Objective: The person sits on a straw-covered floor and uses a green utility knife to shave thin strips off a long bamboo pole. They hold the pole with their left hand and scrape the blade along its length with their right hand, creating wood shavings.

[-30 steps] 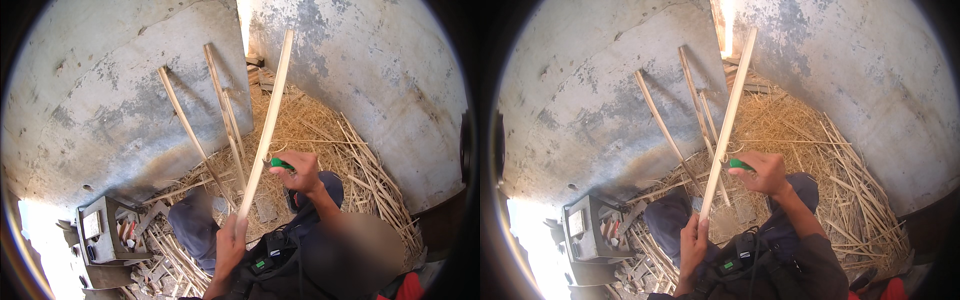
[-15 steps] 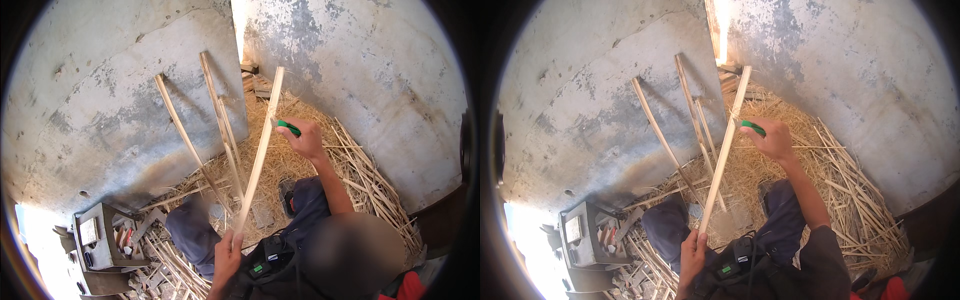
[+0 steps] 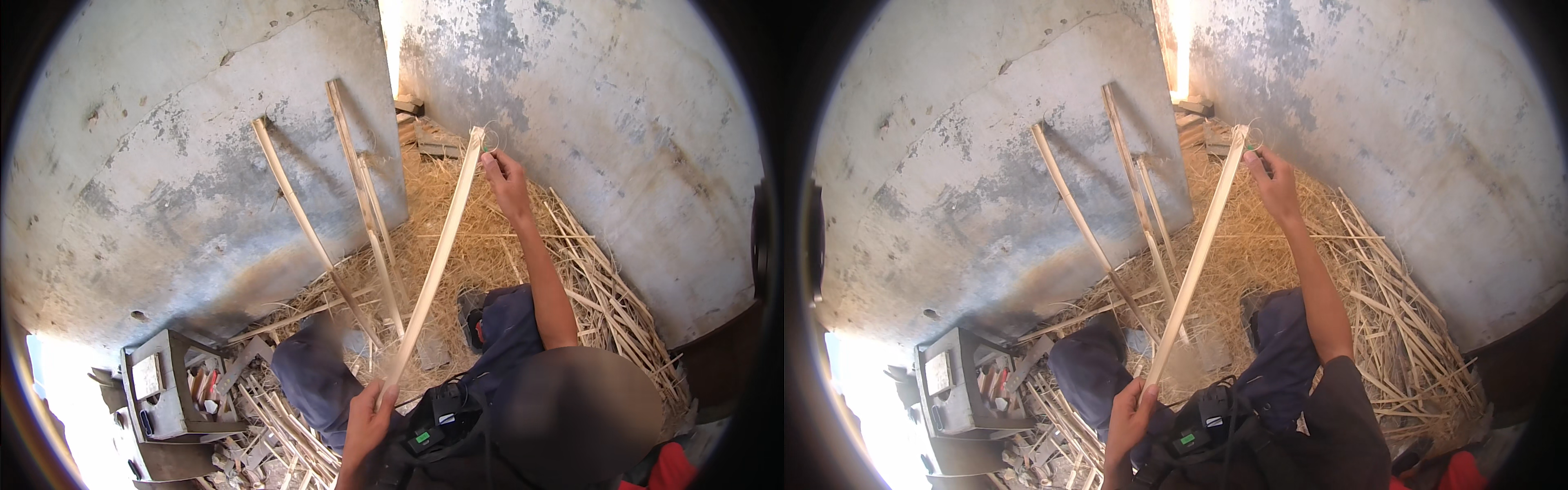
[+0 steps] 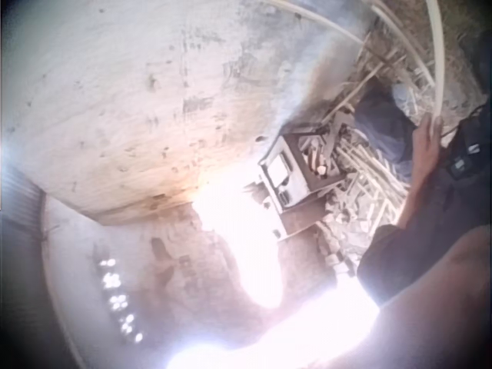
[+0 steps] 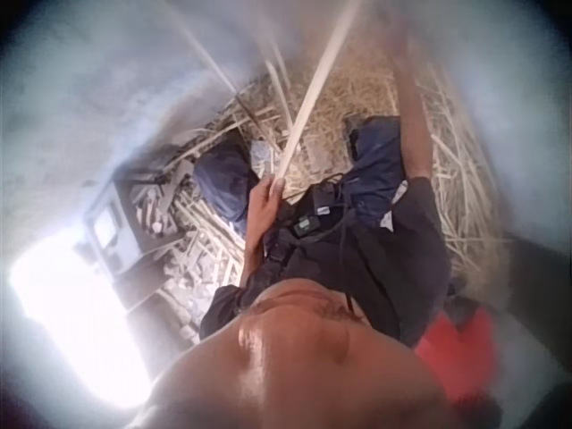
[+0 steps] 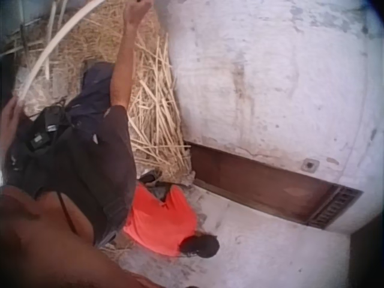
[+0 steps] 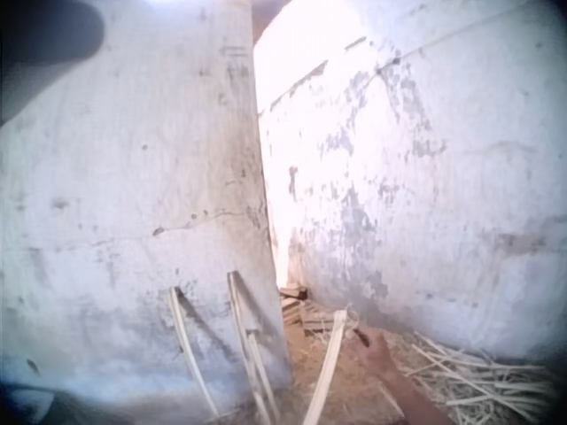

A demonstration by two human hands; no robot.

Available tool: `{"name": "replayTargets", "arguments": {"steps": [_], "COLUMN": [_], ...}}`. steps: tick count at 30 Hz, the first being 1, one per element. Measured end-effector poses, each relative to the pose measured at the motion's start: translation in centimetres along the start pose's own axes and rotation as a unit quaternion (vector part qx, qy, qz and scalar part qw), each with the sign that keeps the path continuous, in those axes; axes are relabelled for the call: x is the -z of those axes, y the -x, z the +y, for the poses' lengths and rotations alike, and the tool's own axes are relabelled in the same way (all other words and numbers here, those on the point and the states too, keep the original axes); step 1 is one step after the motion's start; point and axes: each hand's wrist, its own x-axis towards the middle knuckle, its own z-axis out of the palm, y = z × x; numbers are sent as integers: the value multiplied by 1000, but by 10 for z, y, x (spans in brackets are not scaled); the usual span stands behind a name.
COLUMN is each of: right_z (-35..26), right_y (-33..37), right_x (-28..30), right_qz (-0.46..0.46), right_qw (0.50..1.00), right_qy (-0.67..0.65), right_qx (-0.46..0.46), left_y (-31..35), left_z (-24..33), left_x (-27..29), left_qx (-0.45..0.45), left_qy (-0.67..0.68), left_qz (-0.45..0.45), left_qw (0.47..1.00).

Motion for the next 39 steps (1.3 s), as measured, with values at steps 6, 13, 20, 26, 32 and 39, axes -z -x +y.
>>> {"name": "replayTargets", "arguments": {"steps": [6, 13, 20, 26, 32, 39], "right_z": [-9, -3, -11, -16, -17, 7], "right_y": [15, 30, 35, 22, 10, 7], "right_x": [-1, -2, -13, -6, -3, 9], "right_qz": [-63, -123, -51, 61, 132, 139], "right_qw": [984, 988, 997, 990, 979, 971], "right_qy": [-137, -69, -55, -122, -133, -159], "right_qx": [-98, -63, -11, -30, -83, -108], "left_y": [-11, -20, -22, -22, -18, -17], "left_z": [5, 6, 5, -1, 6, -5], "left_x": [0, 2, 2, 2, 12, 22], "left_qx": [7, 10, 4, -52, -47, -45], "left_qy": [7, 38, 31, 11, -58, -75], "left_qz": [9, 17, 19, 28, 47, 69], "left_qw": [1000, 999, 999, 998, 996, 994]}}
